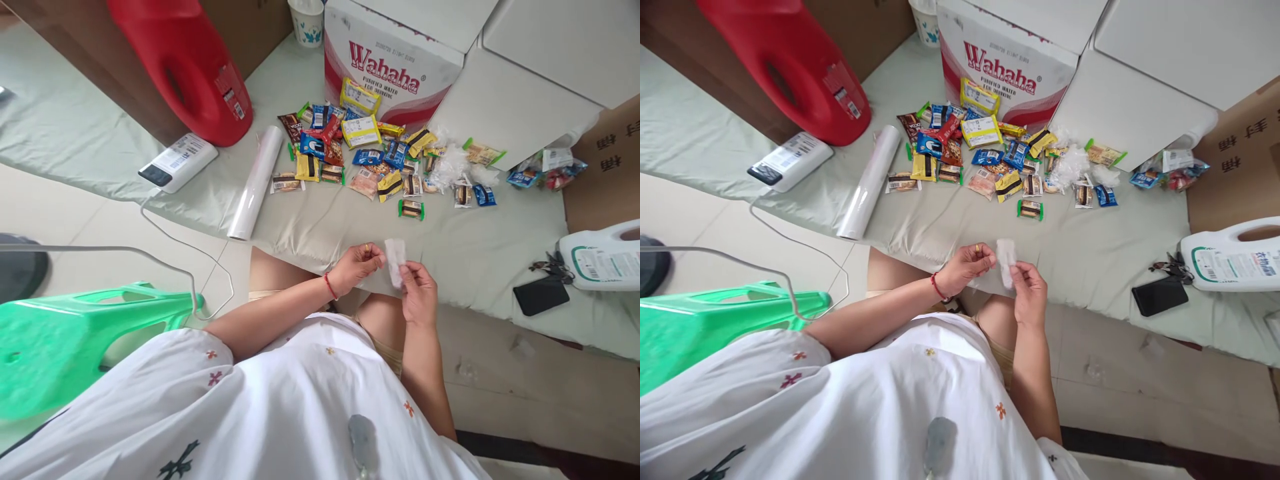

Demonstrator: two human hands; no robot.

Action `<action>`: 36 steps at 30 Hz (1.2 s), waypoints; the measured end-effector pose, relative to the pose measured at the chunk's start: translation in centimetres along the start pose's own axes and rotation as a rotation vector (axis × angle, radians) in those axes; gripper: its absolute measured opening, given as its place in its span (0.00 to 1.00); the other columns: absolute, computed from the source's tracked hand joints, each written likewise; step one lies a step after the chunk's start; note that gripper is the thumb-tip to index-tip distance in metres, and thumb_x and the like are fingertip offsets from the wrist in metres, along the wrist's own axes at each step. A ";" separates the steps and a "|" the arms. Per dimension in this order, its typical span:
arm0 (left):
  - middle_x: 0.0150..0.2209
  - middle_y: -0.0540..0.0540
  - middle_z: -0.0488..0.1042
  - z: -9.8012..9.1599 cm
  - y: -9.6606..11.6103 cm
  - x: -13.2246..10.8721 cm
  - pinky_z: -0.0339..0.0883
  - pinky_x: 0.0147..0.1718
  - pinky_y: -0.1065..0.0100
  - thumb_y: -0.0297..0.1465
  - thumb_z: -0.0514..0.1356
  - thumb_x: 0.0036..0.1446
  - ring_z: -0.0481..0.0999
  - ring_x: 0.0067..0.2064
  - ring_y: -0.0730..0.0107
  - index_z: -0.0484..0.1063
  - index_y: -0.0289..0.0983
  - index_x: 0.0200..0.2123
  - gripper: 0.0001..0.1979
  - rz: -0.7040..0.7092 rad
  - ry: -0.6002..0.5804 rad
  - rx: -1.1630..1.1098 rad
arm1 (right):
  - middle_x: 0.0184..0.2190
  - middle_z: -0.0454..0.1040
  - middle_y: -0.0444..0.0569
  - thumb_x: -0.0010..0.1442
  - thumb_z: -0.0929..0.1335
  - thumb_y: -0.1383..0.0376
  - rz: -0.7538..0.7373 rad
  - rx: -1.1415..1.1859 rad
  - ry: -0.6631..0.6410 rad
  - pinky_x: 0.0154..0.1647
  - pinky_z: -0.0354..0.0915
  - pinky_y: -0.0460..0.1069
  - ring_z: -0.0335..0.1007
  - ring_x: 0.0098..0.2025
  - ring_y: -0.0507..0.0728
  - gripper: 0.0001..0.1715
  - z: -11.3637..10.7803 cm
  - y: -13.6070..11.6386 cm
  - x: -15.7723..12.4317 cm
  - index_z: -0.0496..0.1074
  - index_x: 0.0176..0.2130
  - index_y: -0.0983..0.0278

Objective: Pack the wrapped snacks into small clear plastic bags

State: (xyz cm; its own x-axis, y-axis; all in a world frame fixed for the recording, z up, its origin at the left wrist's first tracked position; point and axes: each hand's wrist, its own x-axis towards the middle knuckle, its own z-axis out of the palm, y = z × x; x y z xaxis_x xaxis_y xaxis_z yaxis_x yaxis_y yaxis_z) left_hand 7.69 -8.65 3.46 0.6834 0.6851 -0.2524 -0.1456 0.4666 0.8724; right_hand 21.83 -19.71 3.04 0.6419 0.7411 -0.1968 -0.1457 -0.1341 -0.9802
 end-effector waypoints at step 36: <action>0.42 0.39 0.77 1.2 -0.6 -2.7 0.67 0.49 0.56 0.56 0.68 0.54 0.74 0.45 0.58 0.75 0.38 0.40 0.26 0.606 -0.046 0.773 | 0.24 0.67 0.37 0.42 0.83 0.49 0.177 0.209 0.162 0.15 0.48 0.39 0.52 0.20 0.43 0.29 -0.6 -2.7 -2.9 0.73 0.34 0.62</action>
State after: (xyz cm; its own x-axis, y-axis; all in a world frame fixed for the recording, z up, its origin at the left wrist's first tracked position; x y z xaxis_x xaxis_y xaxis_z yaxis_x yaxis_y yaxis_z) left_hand 6.83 -11.43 4.17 0.6773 0.6573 0.3306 0.0163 -0.4626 0.8864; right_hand 20.79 -21.87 6.26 0.7018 0.6015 -0.3816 -0.4068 -0.1014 -0.9079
